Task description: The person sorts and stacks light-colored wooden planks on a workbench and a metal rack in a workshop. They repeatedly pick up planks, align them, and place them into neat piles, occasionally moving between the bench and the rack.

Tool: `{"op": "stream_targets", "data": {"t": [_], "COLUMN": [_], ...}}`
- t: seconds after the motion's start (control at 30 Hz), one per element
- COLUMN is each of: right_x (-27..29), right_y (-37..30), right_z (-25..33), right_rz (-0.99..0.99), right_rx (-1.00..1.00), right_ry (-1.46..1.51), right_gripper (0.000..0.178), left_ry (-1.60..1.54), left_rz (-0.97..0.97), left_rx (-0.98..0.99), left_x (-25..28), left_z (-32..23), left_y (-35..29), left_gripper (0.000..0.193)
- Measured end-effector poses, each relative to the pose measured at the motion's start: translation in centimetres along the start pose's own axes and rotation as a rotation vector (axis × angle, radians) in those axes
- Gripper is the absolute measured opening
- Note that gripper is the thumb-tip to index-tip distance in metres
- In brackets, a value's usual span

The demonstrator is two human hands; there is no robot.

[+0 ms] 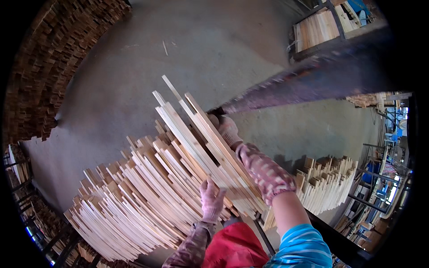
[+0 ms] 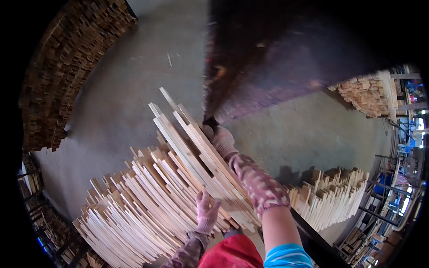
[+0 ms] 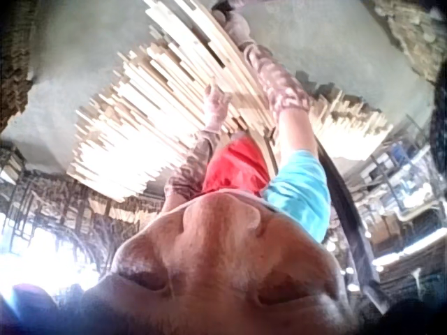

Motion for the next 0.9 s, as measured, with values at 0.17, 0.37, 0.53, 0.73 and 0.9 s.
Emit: {"op": "stream_targets", "data": {"t": [0.17, 0.37, 0.53, 0.73, 0.9], "right_x": [2.2, 10.8, 12.5, 5.9, 6.9], "right_y": [-0.3, -6.9, -22.6, -35.7, -31.1], "right_z": [-0.5, -2.3, 1.5, 1.8, 3.7], "right_rz": [0.016, -0.394, -0.705, -0.414, -0.449], "right_rx": [-0.123, -0.11, 0.117, 0.355, 0.363], "right_ry": [-0.072, 0.459, 0.558, -0.325, -0.626], "right_gripper": [0.041, 0.037, 0.031, 0.064, 0.089], "left_ry": [0.112, 0.28, 0.098, -0.203, -0.287], "left_rz": [0.112, 0.238, 0.258, 0.196, 0.123], "left_rx": [0.074, 0.115, 0.155, -0.014, 0.128], "left_x": [1.4, 2.0, 0.5, -1.0, -2.5], "left_z": [-2.1, -3.5, -2.9, -0.3, 1.2], "left_y": [0.2, 2.6, 3.5, 2.8, 1.6], "left_gripper": [0.084, 0.063, 0.041, 0.058, 0.065]}}
Point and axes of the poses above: each hand's wrist, its own y-axis towards the middle knuckle, its own x-axis out of the back of the hand, z = x × y, the point moved 9 cm from there along y, towards the middle knuckle, and after that the axes turned 12 degrees about y, right-handed, at the moved point
